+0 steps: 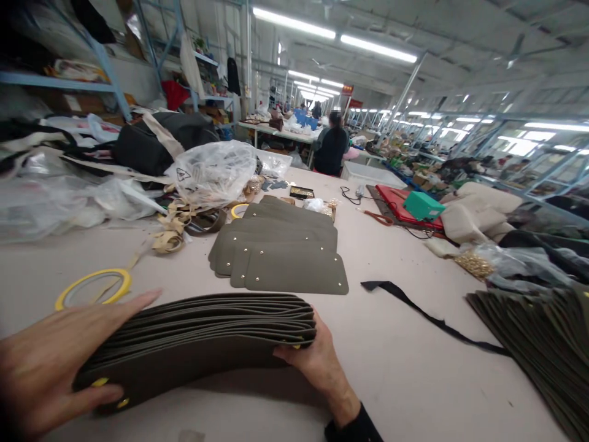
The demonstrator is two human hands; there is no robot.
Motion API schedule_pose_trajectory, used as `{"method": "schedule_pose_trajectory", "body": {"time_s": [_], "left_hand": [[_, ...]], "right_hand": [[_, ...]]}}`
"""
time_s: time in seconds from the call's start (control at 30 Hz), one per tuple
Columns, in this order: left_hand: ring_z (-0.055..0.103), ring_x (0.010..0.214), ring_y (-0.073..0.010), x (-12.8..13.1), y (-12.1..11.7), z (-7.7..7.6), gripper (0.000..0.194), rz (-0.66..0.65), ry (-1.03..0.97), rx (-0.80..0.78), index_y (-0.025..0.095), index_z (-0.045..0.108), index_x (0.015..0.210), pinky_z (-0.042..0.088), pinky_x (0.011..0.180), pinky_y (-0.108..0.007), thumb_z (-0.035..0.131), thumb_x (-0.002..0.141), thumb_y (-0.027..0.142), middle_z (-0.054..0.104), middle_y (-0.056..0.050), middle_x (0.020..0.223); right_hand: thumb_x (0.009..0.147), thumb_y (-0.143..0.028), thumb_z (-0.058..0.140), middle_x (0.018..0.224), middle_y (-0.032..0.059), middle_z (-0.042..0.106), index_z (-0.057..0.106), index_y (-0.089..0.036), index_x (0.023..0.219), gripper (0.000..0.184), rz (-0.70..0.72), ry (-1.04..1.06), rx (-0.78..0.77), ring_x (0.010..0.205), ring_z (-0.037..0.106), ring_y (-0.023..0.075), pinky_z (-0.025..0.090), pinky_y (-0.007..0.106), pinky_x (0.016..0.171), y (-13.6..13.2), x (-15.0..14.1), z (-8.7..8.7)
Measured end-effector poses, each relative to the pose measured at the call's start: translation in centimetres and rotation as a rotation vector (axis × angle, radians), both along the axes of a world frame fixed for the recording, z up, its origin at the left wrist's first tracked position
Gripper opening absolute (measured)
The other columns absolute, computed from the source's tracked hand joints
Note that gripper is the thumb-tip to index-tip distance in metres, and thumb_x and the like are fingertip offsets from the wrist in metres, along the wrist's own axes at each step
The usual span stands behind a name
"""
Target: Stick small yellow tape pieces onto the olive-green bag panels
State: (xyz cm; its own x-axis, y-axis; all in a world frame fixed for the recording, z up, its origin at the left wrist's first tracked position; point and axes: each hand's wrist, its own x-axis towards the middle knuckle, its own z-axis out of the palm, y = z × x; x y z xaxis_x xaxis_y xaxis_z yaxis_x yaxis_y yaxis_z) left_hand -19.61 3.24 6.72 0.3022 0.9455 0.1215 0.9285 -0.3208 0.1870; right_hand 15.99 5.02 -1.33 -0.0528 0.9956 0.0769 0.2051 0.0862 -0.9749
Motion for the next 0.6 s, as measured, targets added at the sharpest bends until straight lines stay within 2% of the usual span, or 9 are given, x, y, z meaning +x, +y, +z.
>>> {"method": "schedule_pose_trajectory", "body": {"time_s": [0.07, 0.13, 0.2, 0.27, 0.33, 0.4, 0.47, 0.53, 0.6], "left_hand": [[0.055, 0.111, -0.0307, 2.4, 0.6, 1.4, 0.078, -0.065, 0.117, -0.052, 0.032, 0.038, 0.141, 0.039, 0.100, -0.049, 0.062, 0.067, 0.021, 0.062, -0.004, 0.121], [0.058, 0.104, -0.0314, 4.6, 1.0, 1.7, 0.083, -0.096, 0.167, -0.091, 0.031, 0.037, 0.143, 0.043, 0.093, -0.047, 0.062, 0.064, 0.019, 0.064, -0.006, 0.114], [0.059, 0.100, -0.0302, 6.3, 1.3, 1.3, 0.080, -0.111, 0.183, -0.098, 0.031, 0.034, 0.144, 0.044, 0.088, -0.045, 0.059, 0.069, 0.018, 0.063, -0.007, 0.113], [0.059, 0.097, -0.0291, 7.1, 1.5, 0.6, 0.075, -0.122, 0.193, -0.077, 0.033, 0.034, 0.144, 0.044, 0.086, -0.044, 0.055, 0.074, 0.017, 0.063, -0.007, 0.113], [0.060, 0.094, -0.0284, 7.3, 1.7, 0.0, 0.071, -0.128, 0.202, -0.056, 0.033, 0.036, 0.144, 0.044, 0.084, -0.042, 0.053, 0.077, 0.018, 0.063, -0.008, 0.111], [0.060, 0.091, -0.0279, 7.0, 1.9, -0.3, 0.068, -0.132, 0.206, -0.045, 0.033, 0.037, 0.143, 0.043, 0.082, -0.041, 0.051, 0.078, 0.018, 0.064, -0.008, 0.107], [0.061, 0.089, -0.0273, 6.8, 2.0, -0.5, 0.066, -0.145, 0.195, -0.038, 0.034, 0.038, 0.142, 0.043, 0.081, -0.039, 0.049, 0.079, 0.017, 0.066, -0.006, 0.104], [0.061, 0.090, -0.0267, 6.6, 2.1, -0.5, 0.064, -0.169, 0.169, -0.024, 0.037, 0.041, 0.140, 0.043, 0.082, -0.038, 0.048, 0.080, 0.017, 0.066, -0.005, 0.105], [0.061, 0.093, -0.0261, 6.5, 2.0, -0.6, 0.064, -0.181, 0.155, -0.011, 0.039, 0.042, 0.139, 0.043, 0.083, -0.038, 0.047, 0.080, 0.015, 0.066, -0.004, 0.108]], "right_hand": [[0.057, -0.018, 0.081, 0.099, 0.0039, 0.072, 0.060, -0.019, 0.106, 0.053, 0.011, 0.008, 0.010, 0.090, 0.067, 0.0250, 0.055, 0.039, 0.082, 0.0, -0.1, 0.3], [0.058, -0.018, 0.081, 0.104, 0.0052, 0.070, 0.059, -0.019, 0.111, 0.057, 0.034, 0.006, 0.027, 0.095, 0.066, 0.0256, 0.054, 0.039, 0.087, -0.1, -0.1, 0.7], [0.058, -0.016, 0.081, 0.120, 0.0085, 0.065, 0.051, -0.019, 0.127, 0.075, 0.028, -0.022, 0.045, 0.109, 0.062, 0.0270, 0.049, 0.042, 0.096, -0.3, 0.1, 1.0], [0.058, -0.014, 0.082, 0.140, 0.0119, 0.050, 0.033, -0.022, 0.144, 0.099, -0.027, -0.071, 0.069, 0.125, 0.050, 0.0287, 0.041, 0.045, 0.106, -0.8, 0.5, 1.1], [0.061, -0.015, 0.080, 0.150, 0.0128, 0.037, 0.020, -0.025, 0.150, 0.107, -0.094, -0.102, 0.130, 0.133, 0.042, 0.0294, 0.037, 0.047, 0.109, -1.6, 1.0, 1.0], [0.069, -0.019, 0.077, 0.150, 0.0128, 0.035, 0.025, -0.026, 0.148, 0.095, -0.166, -0.132, 0.232, 0.134, 0.041, 0.0297, 0.037, 0.049, 0.109, -2.5, 1.6, 0.9], [0.076, -0.022, 0.073, 0.147, 0.0122, 0.040, 0.041, -0.025, 0.140, 0.072, -0.205, -0.228, 0.318, 0.133, 0.041, 0.0302, 0.036, 0.050, 0.109, -3.4, 2.1, 1.2], [0.080, -0.023, 0.070, 0.142, 0.0118, 0.046, 0.052, -0.025, 0.130, 0.053, -0.188, -0.357, 0.366, 0.131, 0.043, 0.0301, 0.037, 0.050, 0.109, -4.1, 2.3, 1.8], [0.082, -0.022, 0.067, 0.134, 0.0114, 0.053, 0.055, -0.025, 0.126, 0.046, -0.152, -0.435, 0.413, 0.126, 0.048, 0.0284, 0.041, 0.047, 0.106, -4.3, 2.1, 2.5]]}}
